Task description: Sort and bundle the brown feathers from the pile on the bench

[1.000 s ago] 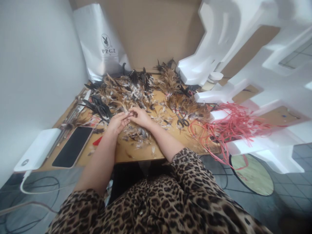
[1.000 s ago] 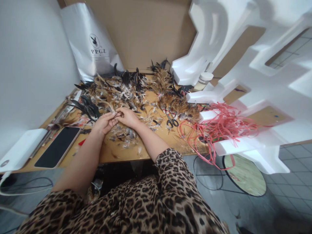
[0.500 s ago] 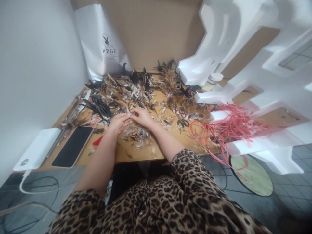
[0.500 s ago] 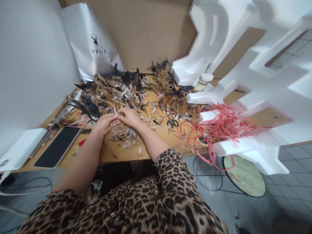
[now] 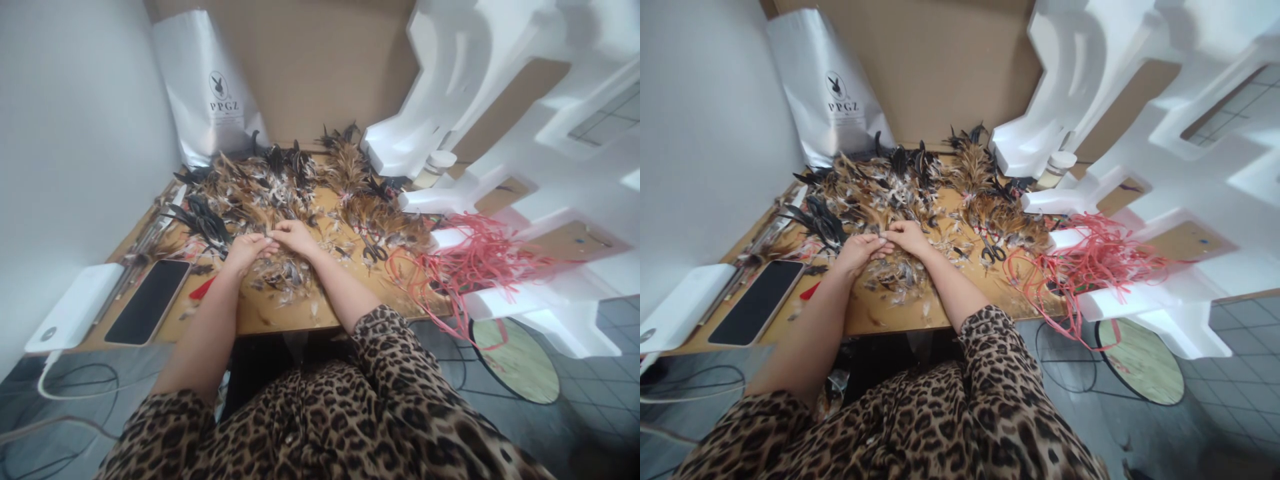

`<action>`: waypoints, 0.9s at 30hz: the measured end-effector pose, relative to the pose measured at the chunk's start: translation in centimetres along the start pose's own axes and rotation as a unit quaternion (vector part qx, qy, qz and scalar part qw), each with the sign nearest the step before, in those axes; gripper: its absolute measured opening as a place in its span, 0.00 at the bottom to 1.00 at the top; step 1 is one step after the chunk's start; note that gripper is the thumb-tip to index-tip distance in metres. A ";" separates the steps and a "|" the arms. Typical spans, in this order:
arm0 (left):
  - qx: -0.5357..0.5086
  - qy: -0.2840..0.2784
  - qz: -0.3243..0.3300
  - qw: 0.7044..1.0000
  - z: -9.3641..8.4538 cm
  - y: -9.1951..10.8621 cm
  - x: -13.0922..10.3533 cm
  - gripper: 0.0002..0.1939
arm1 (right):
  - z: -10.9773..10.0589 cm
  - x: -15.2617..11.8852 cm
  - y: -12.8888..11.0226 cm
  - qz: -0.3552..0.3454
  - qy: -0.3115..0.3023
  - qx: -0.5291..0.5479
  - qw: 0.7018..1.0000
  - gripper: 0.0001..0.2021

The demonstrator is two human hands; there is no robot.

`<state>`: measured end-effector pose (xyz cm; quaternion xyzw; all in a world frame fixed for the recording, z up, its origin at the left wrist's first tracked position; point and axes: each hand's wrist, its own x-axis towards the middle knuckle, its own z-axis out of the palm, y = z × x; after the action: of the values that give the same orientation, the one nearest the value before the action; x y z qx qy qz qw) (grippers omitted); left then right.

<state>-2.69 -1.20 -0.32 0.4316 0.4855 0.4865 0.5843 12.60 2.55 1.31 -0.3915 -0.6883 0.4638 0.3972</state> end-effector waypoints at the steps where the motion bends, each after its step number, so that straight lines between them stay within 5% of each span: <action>1: 0.008 -0.004 0.002 1.000 0.0 -0.1 0.0 0.13 | 0.1 -0.1 0.0 0.009 0.001 0.009 1.000 0.14; 15: 0.011 -0.012 0.000 1.000 0.2 0.2 -0.3 0.11 | 0.5 -0.6 -0.8 0.102 0.008 0.139 0.985 0.18; 23: 0.098 -0.019 0.013 0.995 0.2 -0.1 -0.2 0.10 | 0.3 -0.4 -0.3 0.069 0.026 0.036 0.997 0.18; 27: 0.077 -0.013 0.015 0.997 0.6 -0.1 -0.1 0.12 | 0.6 -0.4 -0.1 0.055 0.013 0.069 0.996 0.15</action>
<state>-2.09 -1.36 -0.27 0.4886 0.5074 0.4510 0.5480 12.12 1.98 1.19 -0.4059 -0.6269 0.5267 0.4060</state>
